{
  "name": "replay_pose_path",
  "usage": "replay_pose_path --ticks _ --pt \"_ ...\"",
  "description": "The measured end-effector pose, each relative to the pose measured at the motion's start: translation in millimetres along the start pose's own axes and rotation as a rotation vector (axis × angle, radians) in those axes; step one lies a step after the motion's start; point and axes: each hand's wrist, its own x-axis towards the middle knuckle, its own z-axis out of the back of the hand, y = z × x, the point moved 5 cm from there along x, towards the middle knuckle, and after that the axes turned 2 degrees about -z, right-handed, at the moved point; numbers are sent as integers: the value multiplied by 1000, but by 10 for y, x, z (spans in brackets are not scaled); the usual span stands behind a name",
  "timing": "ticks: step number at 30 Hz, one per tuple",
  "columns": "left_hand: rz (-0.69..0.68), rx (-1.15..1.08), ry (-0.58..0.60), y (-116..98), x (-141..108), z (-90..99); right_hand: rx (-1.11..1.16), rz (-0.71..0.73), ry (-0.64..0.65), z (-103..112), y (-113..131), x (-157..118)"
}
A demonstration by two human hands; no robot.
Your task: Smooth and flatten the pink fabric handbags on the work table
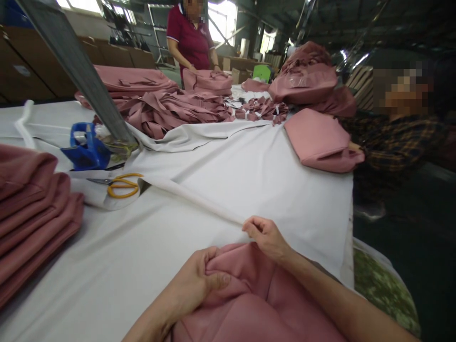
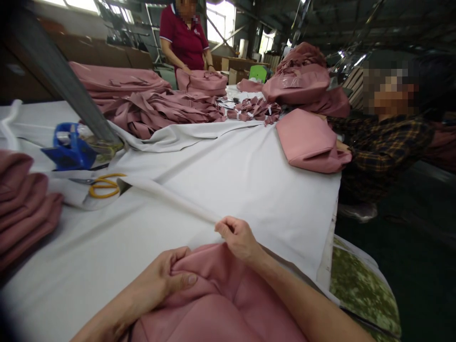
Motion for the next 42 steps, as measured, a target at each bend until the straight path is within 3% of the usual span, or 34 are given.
replay_pose_path --ticks 2,5,8,10,14,16,20,22,25,27,31,35,37,40,42 --pt "-13 -113 3 41 -6 2 -73 7 -71 160 80 -144" --pt "-21 -126 -28 91 -20 5 -341 70 62 147 203 -512" --pt "-94 55 -63 37 -51 -18 -656 288 252 -49 257 -872" --pt "-112 241 -102 -17 -72 -39 -713 348 254 -97 221 -963" --pt "-101 466 -121 -87 -94 -85 -520 322 -123 134 179 -792" --pt "-146 491 -101 -112 -105 -114 -516 370 -215 187 184 -696" --pt "-262 586 -40 -127 -133 -175 -657 432 -2 15 60 -671" --pt "-288 627 -32 -128 -140 -191 -630 389 -64 35 -39 -716" --pt "-304 670 -27 -125 -136 -203 -507 216 -273 193 -180 -744" --pt "-327 730 -13 -108 -126 -214 -445 145 -249 225 -229 -715" --pt "-313 804 9 -29 -83 -218 -401 165 -128 207 -207 -649" --pt "-205 702 -75 -44 -56 -178 -387 304 -239 231 -22 -625" --pt "-207 625 -104 -95 -56 -175 -413 418 -152 120 148 -583" --pt "-255 583 -124 -152 -63 -174 -523 492 221 -202 335 -494" --pt "-289 603 -120 -169 -79 -177 -595 459 356 -331 367 -444"
